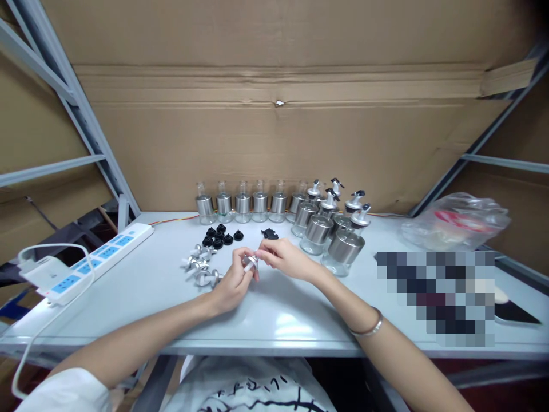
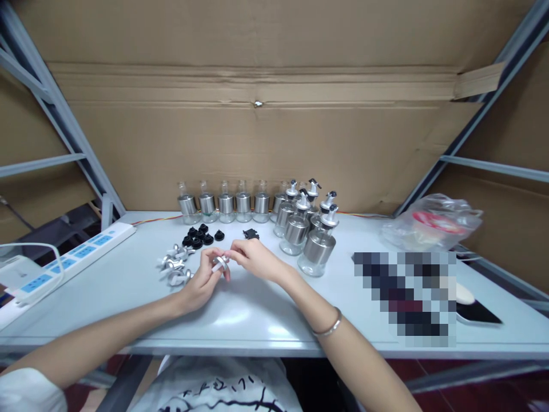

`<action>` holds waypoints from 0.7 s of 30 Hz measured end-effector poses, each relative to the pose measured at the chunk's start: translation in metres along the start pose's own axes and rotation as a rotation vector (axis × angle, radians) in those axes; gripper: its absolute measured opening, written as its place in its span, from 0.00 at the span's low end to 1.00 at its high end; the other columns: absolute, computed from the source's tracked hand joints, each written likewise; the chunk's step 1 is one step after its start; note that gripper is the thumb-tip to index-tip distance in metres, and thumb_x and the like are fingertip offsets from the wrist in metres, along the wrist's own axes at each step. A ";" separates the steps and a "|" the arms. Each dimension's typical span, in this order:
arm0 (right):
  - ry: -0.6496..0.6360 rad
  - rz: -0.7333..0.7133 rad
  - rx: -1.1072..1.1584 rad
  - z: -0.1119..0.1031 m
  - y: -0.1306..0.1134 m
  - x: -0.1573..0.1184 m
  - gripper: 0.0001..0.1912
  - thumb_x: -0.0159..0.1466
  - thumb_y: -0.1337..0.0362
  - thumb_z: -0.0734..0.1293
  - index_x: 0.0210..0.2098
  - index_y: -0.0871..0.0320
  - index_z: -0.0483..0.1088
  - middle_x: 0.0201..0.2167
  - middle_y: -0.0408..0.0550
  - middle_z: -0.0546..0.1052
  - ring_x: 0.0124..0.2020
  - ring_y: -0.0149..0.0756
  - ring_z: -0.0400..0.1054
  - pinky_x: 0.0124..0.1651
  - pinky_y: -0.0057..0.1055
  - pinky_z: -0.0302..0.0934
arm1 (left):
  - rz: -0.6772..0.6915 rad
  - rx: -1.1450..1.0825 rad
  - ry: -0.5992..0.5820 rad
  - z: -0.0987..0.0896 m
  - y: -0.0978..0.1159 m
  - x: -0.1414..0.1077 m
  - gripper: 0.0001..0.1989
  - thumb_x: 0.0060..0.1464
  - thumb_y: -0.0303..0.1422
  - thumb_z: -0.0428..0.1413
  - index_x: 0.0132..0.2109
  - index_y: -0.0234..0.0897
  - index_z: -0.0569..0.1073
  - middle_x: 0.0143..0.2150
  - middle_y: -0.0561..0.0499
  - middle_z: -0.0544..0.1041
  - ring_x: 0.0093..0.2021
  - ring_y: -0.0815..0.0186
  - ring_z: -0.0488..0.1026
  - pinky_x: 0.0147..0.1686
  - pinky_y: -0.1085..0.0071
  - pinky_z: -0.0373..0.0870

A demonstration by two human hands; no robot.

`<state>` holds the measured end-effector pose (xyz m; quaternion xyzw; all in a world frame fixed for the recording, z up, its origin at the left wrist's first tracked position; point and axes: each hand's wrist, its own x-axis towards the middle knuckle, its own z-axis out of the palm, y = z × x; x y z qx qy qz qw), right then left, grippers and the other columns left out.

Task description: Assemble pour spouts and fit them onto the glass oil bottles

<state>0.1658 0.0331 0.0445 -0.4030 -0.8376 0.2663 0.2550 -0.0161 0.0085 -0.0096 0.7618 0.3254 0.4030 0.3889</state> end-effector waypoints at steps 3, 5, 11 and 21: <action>0.024 0.000 0.023 -0.002 0.005 0.001 0.18 0.67 0.54 0.58 0.28 0.59 0.66 0.19 0.39 0.66 0.21 0.26 0.58 0.29 0.24 0.52 | 0.012 -0.037 -0.051 -0.003 0.001 0.001 0.13 0.62 0.35 0.44 0.51 0.38 0.52 0.36 0.52 0.67 0.36 0.67 0.67 0.42 0.65 0.64; 0.040 -0.003 0.041 -0.005 0.008 0.001 0.17 0.66 0.54 0.59 0.28 0.59 0.66 0.19 0.39 0.66 0.22 0.26 0.58 0.29 0.24 0.52 | -0.006 -0.084 -0.086 -0.003 0.003 0.001 0.17 0.61 0.37 0.47 0.54 0.39 0.53 0.41 0.49 0.67 0.37 0.68 0.69 0.41 0.66 0.66; -0.037 0.013 0.068 -0.014 0.009 -0.003 0.16 0.64 0.55 0.61 0.26 0.60 0.66 0.19 0.40 0.68 0.21 0.26 0.59 0.28 0.24 0.53 | -0.056 -0.068 -0.116 -0.005 0.004 0.003 0.18 0.57 0.38 0.53 0.52 0.39 0.59 0.47 0.46 0.68 0.36 0.69 0.71 0.36 0.70 0.69; -0.077 0.099 -0.247 -0.035 0.022 -0.006 0.09 0.61 0.63 0.65 0.29 0.62 0.75 0.29 0.48 0.76 0.30 0.32 0.66 0.35 0.27 0.57 | 0.098 0.216 -0.209 -0.005 0.005 0.003 0.13 0.59 0.35 0.53 0.51 0.39 0.69 0.45 0.49 0.73 0.39 0.68 0.71 0.45 0.68 0.70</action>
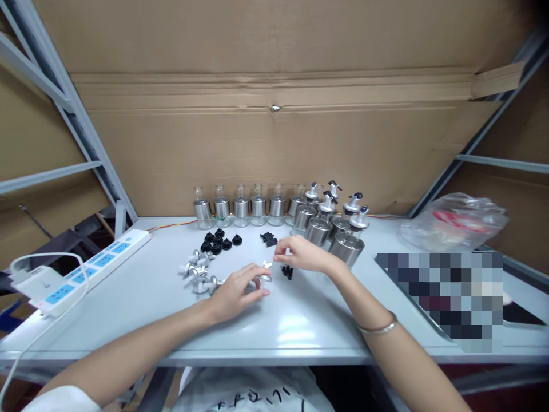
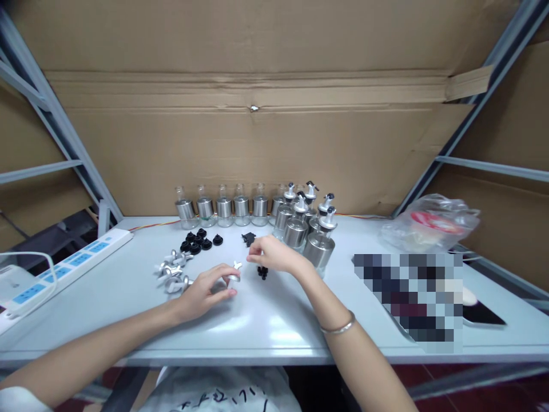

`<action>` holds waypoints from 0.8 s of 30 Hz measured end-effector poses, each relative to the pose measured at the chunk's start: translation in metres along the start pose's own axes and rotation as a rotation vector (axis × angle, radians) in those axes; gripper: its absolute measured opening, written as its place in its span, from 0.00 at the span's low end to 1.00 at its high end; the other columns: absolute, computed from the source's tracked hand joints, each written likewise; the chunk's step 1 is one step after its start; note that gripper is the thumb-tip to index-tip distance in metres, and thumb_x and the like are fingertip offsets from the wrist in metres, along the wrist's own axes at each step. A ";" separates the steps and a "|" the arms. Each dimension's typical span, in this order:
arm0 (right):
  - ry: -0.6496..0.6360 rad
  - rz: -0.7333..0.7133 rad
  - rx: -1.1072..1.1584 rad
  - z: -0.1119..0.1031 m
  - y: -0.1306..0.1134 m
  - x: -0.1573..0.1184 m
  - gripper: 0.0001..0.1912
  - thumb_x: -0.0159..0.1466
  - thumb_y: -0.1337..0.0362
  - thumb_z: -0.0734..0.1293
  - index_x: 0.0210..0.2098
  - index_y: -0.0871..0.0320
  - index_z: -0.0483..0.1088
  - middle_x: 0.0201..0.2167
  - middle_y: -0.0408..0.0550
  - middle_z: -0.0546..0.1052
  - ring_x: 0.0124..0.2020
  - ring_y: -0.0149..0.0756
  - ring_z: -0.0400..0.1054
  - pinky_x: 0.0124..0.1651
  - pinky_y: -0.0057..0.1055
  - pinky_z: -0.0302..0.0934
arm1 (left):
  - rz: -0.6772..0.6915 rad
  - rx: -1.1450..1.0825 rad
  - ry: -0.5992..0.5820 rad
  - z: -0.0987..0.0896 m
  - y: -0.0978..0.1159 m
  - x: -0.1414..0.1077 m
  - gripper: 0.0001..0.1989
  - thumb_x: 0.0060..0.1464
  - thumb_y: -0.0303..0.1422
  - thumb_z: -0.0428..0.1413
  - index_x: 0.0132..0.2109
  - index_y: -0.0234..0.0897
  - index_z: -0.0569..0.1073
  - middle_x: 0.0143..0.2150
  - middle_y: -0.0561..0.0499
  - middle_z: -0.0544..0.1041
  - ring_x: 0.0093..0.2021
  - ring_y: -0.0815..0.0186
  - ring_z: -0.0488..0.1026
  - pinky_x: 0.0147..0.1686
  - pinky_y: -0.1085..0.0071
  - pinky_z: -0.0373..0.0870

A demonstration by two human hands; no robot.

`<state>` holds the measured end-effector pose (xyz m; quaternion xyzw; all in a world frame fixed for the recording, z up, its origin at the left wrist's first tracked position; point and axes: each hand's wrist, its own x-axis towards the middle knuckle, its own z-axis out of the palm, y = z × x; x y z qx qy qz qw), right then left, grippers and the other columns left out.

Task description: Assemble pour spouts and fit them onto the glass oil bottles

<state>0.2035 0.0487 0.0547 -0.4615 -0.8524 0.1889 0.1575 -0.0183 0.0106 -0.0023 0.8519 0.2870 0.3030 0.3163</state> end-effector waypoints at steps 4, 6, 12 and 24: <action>-0.079 0.112 -0.066 -0.007 0.010 -0.003 0.06 0.57 0.70 0.66 0.29 0.62 0.77 0.32 0.50 0.79 0.34 0.36 0.70 0.39 0.28 0.60 | 0.047 0.010 -0.005 0.001 -0.004 0.000 0.13 0.60 0.35 0.52 0.51 0.39 0.68 0.46 0.48 0.73 0.39 0.69 0.71 0.46 0.68 0.70; -0.102 0.129 -0.059 -0.007 0.012 -0.003 0.06 0.56 0.70 0.67 0.28 0.61 0.78 0.31 0.50 0.80 0.34 0.37 0.71 0.39 0.28 0.61 | 0.054 0.010 -0.006 0.001 -0.004 0.000 0.14 0.60 0.35 0.52 0.52 0.39 0.68 0.46 0.48 0.73 0.39 0.69 0.70 0.46 0.68 0.70; -0.114 0.105 -0.042 0.004 0.014 0.001 0.06 0.54 0.71 0.68 0.26 0.59 0.78 0.29 0.48 0.80 0.31 0.36 0.71 0.35 0.28 0.61 | 0.051 0.006 -0.008 -0.001 0.000 0.000 0.13 0.60 0.35 0.52 0.51 0.39 0.68 0.46 0.47 0.73 0.38 0.69 0.70 0.46 0.67 0.70; -0.005 0.077 -0.141 0.018 0.018 0.010 0.08 0.58 0.70 0.65 0.28 0.60 0.78 0.31 0.52 0.79 0.31 0.37 0.70 0.35 0.29 0.59 | -0.022 -0.035 -0.013 0.000 -0.001 0.000 0.13 0.59 0.35 0.52 0.51 0.39 0.68 0.47 0.47 0.72 0.39 0.68 0.70 0.41 0.70 0.71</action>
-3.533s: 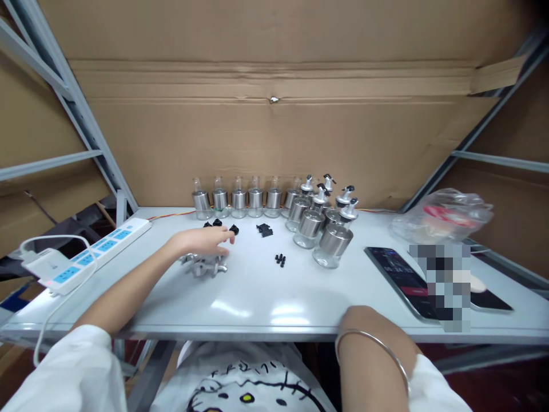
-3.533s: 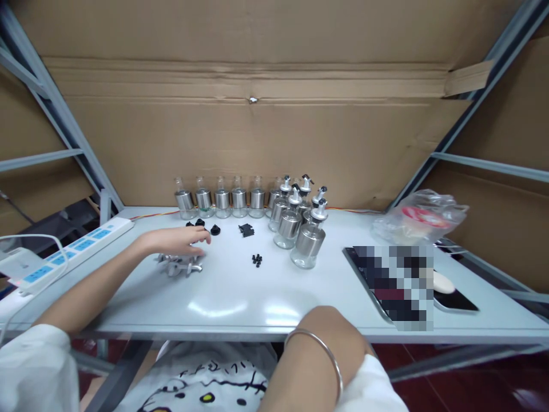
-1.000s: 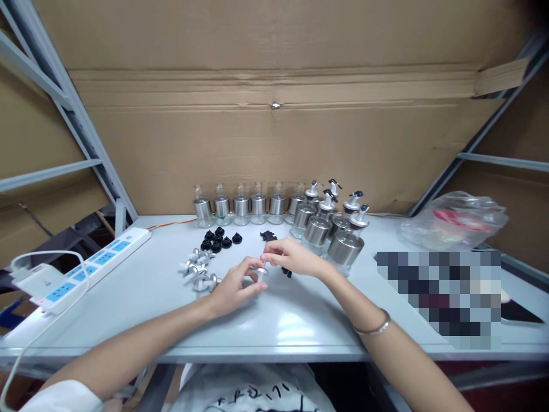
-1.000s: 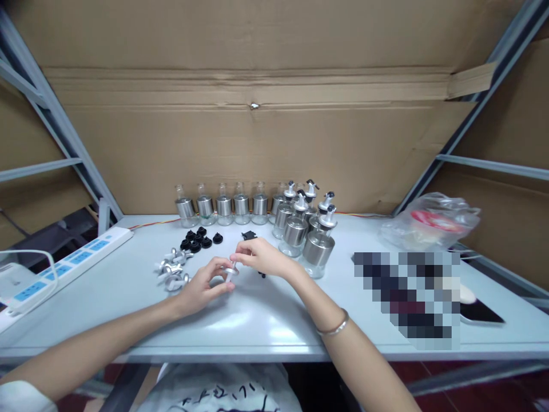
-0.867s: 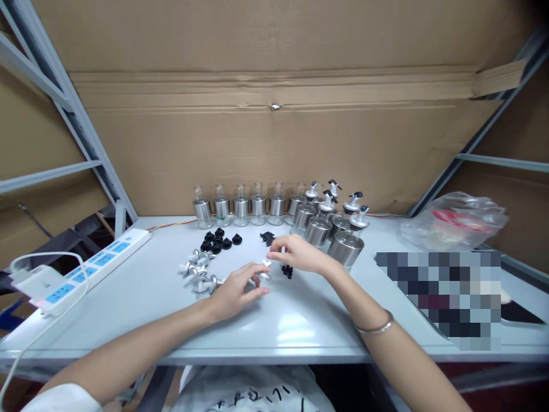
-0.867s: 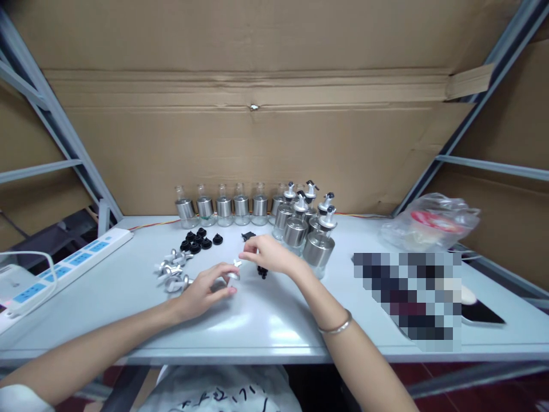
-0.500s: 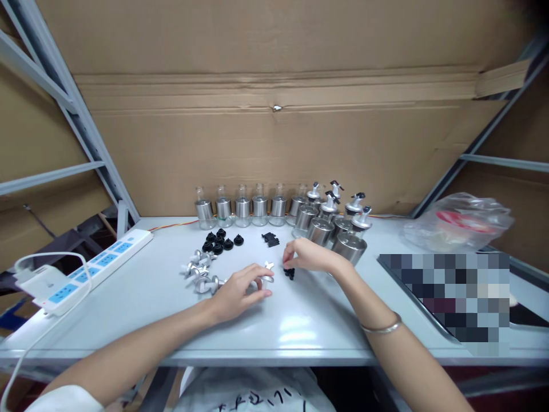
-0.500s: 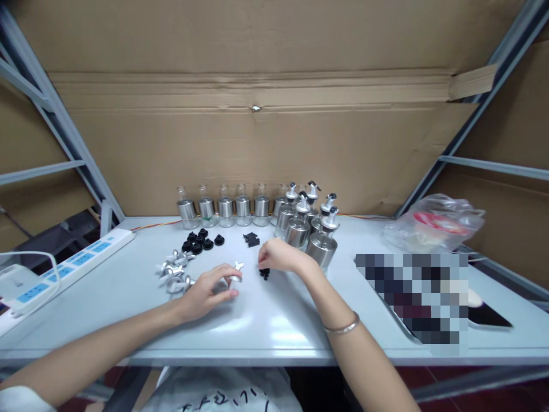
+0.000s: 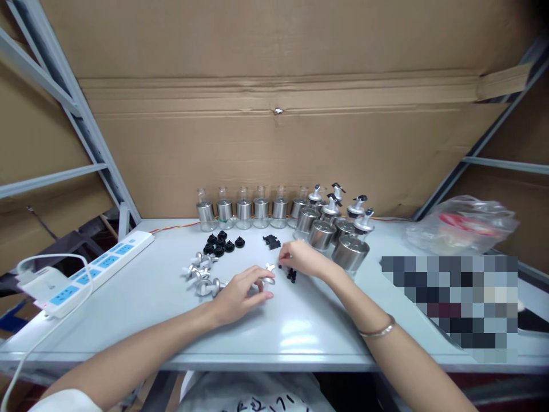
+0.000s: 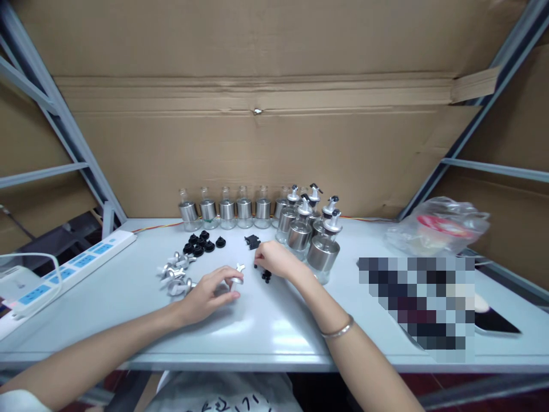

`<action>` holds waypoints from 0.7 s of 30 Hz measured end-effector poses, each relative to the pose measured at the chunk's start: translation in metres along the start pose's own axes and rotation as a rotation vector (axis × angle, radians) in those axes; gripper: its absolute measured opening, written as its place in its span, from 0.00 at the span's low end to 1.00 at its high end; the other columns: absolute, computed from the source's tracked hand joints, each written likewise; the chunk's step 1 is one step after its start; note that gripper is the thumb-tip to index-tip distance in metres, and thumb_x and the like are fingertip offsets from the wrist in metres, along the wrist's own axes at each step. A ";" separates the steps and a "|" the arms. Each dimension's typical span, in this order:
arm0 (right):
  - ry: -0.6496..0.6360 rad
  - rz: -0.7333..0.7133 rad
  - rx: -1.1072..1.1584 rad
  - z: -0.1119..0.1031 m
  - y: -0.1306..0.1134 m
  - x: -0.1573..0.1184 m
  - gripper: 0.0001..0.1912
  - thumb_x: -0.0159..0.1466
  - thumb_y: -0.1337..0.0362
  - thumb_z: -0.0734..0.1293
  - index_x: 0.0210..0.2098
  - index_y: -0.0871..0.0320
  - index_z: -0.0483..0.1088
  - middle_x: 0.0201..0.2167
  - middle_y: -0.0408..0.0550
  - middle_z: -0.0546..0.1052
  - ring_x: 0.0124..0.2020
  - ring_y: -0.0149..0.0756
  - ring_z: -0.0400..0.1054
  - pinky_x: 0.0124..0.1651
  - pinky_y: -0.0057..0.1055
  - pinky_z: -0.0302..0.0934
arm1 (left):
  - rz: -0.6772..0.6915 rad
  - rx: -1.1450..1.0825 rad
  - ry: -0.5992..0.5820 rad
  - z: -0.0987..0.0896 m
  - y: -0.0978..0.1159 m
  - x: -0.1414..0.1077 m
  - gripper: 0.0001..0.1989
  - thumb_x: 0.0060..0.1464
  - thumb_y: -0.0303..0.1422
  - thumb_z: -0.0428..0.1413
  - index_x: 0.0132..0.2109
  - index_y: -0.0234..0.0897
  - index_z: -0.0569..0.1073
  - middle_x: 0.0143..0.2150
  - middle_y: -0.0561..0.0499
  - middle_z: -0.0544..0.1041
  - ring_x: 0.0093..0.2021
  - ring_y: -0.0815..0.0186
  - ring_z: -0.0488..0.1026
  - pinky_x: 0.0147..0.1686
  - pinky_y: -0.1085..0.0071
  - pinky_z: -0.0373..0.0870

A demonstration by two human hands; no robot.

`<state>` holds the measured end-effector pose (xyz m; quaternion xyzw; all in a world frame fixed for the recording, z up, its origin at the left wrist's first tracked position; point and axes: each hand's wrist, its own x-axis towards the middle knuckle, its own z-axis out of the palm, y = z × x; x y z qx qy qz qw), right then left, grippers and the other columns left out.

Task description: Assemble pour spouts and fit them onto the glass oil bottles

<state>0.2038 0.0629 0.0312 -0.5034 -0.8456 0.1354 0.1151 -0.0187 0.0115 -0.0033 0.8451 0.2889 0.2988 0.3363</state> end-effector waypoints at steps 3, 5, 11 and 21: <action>0.022 -0.022 -0.020 0.002 -0.003 0.000 0.12 0.62 0.68 0.62 0.30 0.61 0.78 0.33 0.55 0.79 0.34 0.39 0.70 0.38 0.31 0.59 | -0.004 -0.002 -0.001 -0.001 0.000 0.000 0.13 0.59 0.35 0.52 0.51 0.40 0.68 0.47 0.47 0.72 0.39 0.68 0.70 0.42 0.70 0.71; 0.013 -0.034 -0.021 0.002 -0.004 0.000 0.09 0.61 0.67 0.64 0.32 0.61 0.78 0.34 0.54 0.78 0.35 0.39 0.70 0.39 0.30 0.59 | 0.005 0.005 0.000 -0.001 0.000 0.000 0.13 0.59 0.35 0.52 0.51 0.40 0.68 0.46 0.47 0.72 0.39 0.68 0.70 0.43 0.69 0.70; 0.012 -0.017 0.017 0.000 -0.007 -0.002 0.07 0.54 0.74 0.65 0.28 0.60 0.74 0.30 0.49 0.78 0.32 0.36 0.71 0.37 0.28 0.60 | -0.003 0.007 0.028 0.000 0.002 0.000 0.12 0.58 0.35 0.53 0.48 0.38 0.69 0.45 0.47 0.73 0.39 0.67 0.71 0.38 0.71 0.71; 0.013 -0.112 0.789 -0.007 -0.017 -0.007 0.10 0.53 0.60 0.70 0.29 0.60 0.69 0.24 0.43 0.76 0.27 0.30 0.69 0.35 0.30 0.63 | -0.004 0.135 0.126 -0.003 0.007 -0.001 0.12 0.59 0.38 0.53 0.48 0.40 0.70 0.41 0.50 0.76 0.35 0.67 0.72 0.41 0.68 0.70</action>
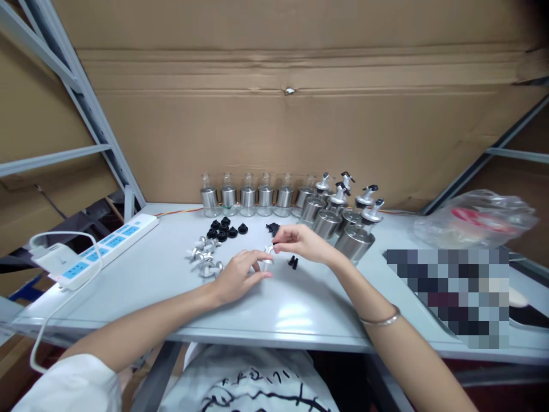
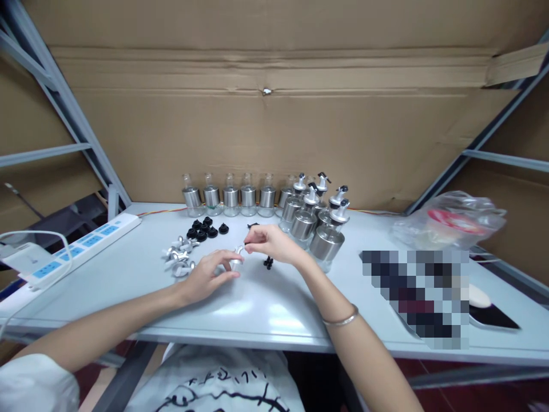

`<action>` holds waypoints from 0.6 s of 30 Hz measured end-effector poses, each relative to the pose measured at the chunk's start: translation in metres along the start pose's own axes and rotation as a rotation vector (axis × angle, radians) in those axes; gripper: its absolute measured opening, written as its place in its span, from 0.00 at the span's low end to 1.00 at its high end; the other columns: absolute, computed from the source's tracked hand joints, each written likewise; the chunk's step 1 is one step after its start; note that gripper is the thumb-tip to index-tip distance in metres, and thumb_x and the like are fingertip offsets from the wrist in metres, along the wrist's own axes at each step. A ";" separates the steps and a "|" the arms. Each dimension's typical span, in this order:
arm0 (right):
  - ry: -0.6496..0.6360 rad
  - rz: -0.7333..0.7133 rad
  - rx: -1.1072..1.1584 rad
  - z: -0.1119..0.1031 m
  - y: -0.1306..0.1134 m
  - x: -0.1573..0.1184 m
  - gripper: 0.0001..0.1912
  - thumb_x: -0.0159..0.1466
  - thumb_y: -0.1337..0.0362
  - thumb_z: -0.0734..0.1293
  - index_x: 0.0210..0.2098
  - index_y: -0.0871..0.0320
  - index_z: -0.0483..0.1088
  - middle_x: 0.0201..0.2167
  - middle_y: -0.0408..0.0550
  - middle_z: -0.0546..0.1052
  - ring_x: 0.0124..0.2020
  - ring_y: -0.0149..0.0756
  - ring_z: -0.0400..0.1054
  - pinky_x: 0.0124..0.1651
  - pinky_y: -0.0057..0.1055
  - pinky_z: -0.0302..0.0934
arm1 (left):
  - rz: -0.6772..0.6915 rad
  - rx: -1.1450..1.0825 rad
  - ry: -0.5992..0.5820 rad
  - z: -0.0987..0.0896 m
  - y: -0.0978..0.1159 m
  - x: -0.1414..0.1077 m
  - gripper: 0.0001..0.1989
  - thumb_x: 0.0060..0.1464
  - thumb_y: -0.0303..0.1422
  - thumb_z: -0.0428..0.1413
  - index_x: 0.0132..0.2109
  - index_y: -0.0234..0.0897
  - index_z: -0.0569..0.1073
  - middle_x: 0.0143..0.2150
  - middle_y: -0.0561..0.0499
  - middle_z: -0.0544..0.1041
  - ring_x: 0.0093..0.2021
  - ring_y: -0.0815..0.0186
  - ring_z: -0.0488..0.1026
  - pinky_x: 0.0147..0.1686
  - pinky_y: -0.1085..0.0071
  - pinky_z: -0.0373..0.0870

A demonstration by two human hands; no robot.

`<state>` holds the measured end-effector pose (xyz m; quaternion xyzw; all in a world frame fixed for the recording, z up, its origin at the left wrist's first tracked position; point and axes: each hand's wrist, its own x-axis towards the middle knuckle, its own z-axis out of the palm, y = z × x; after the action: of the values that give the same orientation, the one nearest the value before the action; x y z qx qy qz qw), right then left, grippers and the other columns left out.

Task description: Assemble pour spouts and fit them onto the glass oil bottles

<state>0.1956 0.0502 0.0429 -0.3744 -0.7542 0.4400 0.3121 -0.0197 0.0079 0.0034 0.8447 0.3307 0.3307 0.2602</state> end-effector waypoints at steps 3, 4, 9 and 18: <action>-0.033 0.044 0.093 -0.003 -0.002 0.000 0.12 0.51 0.60 0.72 0.32 0.60 0.73 0.27 0.45 0.78 0.30 0.31 0.71 0.40 0.32 0.64 | 0.009 0.022 0.009 -0.001 0.000 0.000 0.12 0.60 0.39 0.52 0.49 0.40 0.70 0.41 0.50 0.76 0.34 0.67 0.71 0.43 0.67 0.69; -0.031 0.048 0.107 -0.003 -0.002 -0.001 0.12 0.51 0.60 0.73 0.32 0.60 0.74 0.27 0.45 0.78 0.30 0.32 0.71 0.40 0.32 0.64 | 0.018 0.026 0.005 -0.001 0.000 0.000 0.12 0.60 0.38 0.52 0.49 0.39 0.70 0.42 0.50 0.76 0.34 0.68 0.71 0.44 0.66 0.68; -0.028 0.052 0.152 -0.002 -0.003 -0.001 0.12 0.48 0.60 0.75 0.30 0.60 0.76 0.25 0.44 0.78 0.29 0.31 0.71 0.39 0.33 0.65 | 0.032 0.042 -0.031 -0.001 -0.003 -0.001 0.13 0.61 0.38 0.51 0.50 0.40 0.69 0.45 0.50 0.76 0.32 0.68 0.69 0.47 0.65 0.66; -0.070 0.067 0.075 0.004 -0.011 -0.002 0.17 0.51 0.52 0.73 0.24 0.61 0.72 0.17 0.41 0.72 0.21 0.27 0.64 0.28 0.27 0.57 | 0.113 0.084 -0.054 0.000 -0.005 -0.002 0.13 0.61 0.39 0.51 0.49 0.39 0.69 0.45 0.48 0.75 0.32 0.67 0.68 0.48 0.65 0.64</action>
<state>0.1901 0.0429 0.0505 -0.3718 -0.7347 0.4908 0.2846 -0.0225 0.0092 -0.0009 0.8808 0.2891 0.3078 0.2142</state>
